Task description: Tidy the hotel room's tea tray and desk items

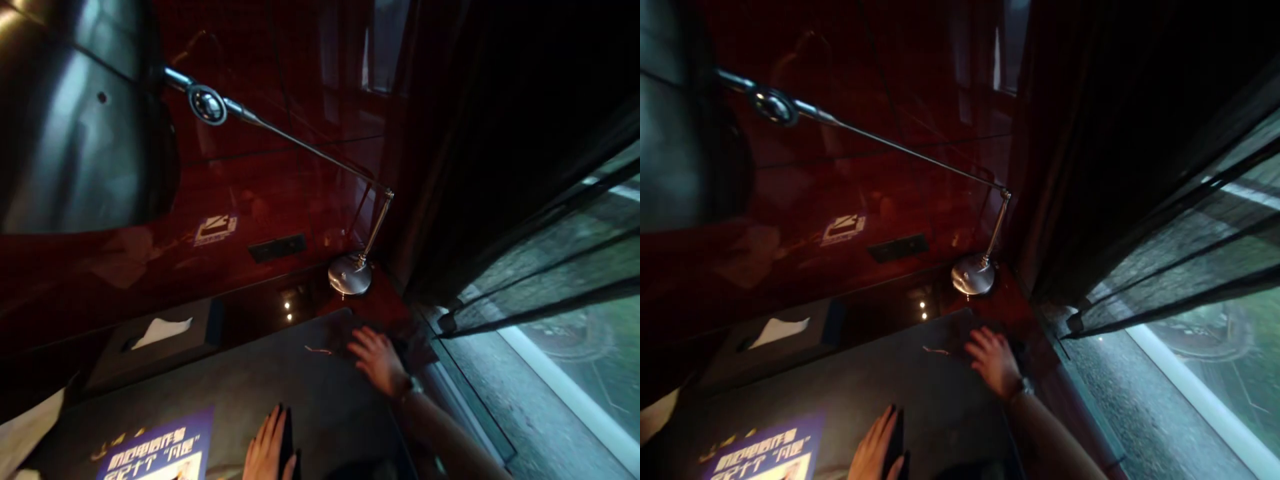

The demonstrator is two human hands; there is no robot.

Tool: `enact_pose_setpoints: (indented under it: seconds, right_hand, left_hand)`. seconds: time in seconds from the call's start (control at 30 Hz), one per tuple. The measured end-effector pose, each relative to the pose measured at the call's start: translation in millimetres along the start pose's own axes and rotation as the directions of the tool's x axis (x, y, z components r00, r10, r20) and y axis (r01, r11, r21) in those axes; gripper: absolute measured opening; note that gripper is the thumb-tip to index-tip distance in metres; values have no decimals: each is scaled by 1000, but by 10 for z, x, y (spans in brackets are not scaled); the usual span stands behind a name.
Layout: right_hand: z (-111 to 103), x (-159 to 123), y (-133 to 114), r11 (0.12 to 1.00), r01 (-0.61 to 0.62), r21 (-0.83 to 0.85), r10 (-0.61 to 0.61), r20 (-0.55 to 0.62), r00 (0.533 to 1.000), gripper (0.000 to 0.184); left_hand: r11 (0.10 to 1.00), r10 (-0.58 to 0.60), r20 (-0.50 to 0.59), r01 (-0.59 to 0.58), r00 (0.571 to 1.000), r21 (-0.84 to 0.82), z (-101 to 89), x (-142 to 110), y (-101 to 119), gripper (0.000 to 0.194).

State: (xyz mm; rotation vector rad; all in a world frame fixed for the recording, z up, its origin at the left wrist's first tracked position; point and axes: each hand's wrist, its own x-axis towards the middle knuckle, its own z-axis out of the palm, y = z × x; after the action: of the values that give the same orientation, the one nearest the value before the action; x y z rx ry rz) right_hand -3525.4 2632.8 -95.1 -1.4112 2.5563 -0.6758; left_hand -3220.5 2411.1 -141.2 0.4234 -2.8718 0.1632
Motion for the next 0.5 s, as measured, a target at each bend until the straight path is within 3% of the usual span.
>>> enact_pose_setpoints:
  seconds: [0.03,0.1,0.17,0.2,0.27,0.33,0.4,0.43,0.5]
  right_hand:
    - [-160,-4,274,977,-204,-56,196,-132,972,47]
    - [-359,-240,788,840,-542,-36,503,-326,801,48]
    - [-318,-790,1052,693,-721,30,672,-390,630,52]
    - [-207,-1138,1034,648,-760,39,705,-406,581,54]
    - [169,-1819,691,633,-774,26,706,-429,563,55]
    - [702,-2318,55,683,-726,83,681,-431,592,56]
    - [1324,-2603,-674,719,-626,302,692,-397,603,56]
    - [1638,-2696,-1019,684,-565,461,727,-364,583,55]
    - [2189,-2864,-1595,476,-423,771,815,-206,541,56]
  left_hand:
    - [1000,-15,23,15,1000,-12,-7,-153,-31,56]
    - [997,-44,78,48,996,-52,-23,-431,-83,55]
    - [992,-61,120,73,991,-100,-52,-646,-122,55]
    - [990,-56,137,73,989,-123,-76,-720,-133,56]
    - [985,-26,151,51,988,-166,-144,-793,-128,56]
    - [978,4,139,25,990,-205,-232,-783,-92,54]
    - [965,23,124,10,992,-261,-321,-759,-58,52]
    - [952,42,116,-4,992,-306,-360,-770,-58,51]
    - [911,98,108,-45,989,-409,-421,-887,-115,51]
